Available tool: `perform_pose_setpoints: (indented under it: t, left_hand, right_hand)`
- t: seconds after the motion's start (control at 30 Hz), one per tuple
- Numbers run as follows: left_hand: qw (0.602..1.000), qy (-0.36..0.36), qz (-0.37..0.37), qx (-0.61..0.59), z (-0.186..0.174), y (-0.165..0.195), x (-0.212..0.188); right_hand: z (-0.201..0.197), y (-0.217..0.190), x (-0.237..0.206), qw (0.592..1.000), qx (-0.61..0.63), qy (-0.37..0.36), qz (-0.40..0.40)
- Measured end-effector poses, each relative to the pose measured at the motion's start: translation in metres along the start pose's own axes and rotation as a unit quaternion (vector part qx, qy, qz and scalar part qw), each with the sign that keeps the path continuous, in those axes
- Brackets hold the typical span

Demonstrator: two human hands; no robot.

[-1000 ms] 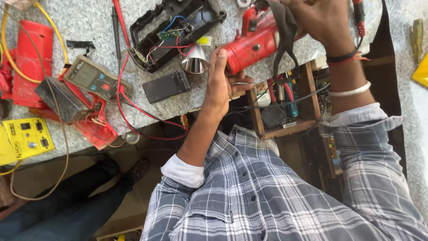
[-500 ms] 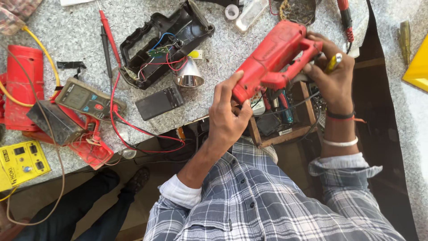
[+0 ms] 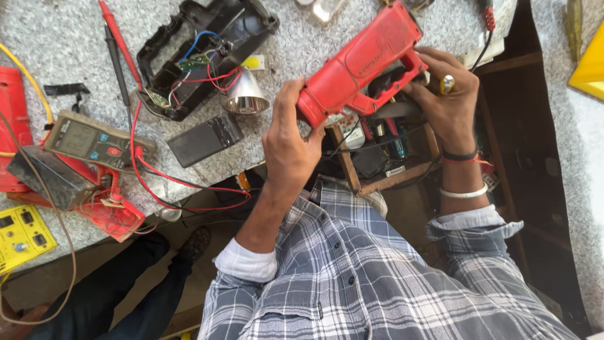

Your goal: The person solders wires to a small circuit board, then assembles a red handheld device by inserting the board and securing the casing with a screwdriver. They test the device by pressing a button and use pliers to adjust internal components.

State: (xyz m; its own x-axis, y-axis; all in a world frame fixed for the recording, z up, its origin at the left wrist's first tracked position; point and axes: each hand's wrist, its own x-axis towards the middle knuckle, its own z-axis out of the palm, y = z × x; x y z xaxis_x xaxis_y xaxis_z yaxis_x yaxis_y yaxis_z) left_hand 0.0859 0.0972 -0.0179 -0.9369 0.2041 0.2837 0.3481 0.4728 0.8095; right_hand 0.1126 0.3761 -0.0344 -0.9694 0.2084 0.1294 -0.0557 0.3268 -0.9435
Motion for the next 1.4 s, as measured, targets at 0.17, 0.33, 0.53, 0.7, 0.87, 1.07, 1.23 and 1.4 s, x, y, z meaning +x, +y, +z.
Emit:
perform_pose_setpoints:
  t: [0.17, 0.33, 0.53, 0.7, 0.87, 1.07, 1.23, 1.4]
  left_hand:
    - [0.999, 0.021, 0.01, 0.038, 0.005, -0.003, 0.003]
    - [0.997, 0.016, 0.012, 0.068, 0.006, -0.009, 0.005]
    - [0.997, 0.019, 0.009, 0.074, 0.008, -0.007, 0.002]
    - [0.983, 0.049, 0.09, 0.152, 0.012, 0.013, -0.004]
    - [0.957, -0.057, 0.178, 0.222, 0.027, 0.016, 0.009]
    - [0.929, -0.031, 0.24, 0.28, 0.054, -0.007, 0.025]
    - [0.909, 0.011, 0.279, 0.31, 0.06, -0.015, 0.021]
    - [0.897, 0.004, 0.288, 0.335, 0.057, -0.014, 0.022]
  right_hand:
    - [0.009, 0.002, 0.003, 0.997, -0.065, 0.004, -0.034]
    - [0.008, -0.002, 0.004, 0.99, -0.104, 0.021, -0.091]
    - [0.01, -0.031, -0.013, 0.97, -0.196, 0.068, -0.126]
    - [0.047, -0.047, -0.026, 0.967, -0.24, -0.001, -0.09]
    - [0.06, -0.05, -0.031, 0.963, -0.243, 0.052, -0.104]
    - [0.059, -0.054, -0.027, 0.943, -0.295, 0.022, -0.155]
    - [0.061, -0.058, -0.018, 0.925, -0.331, 0.017, -0.184]
    - [0.055, -0.059, -0.018, 0.921, -0.341, -0.034, -0.186]
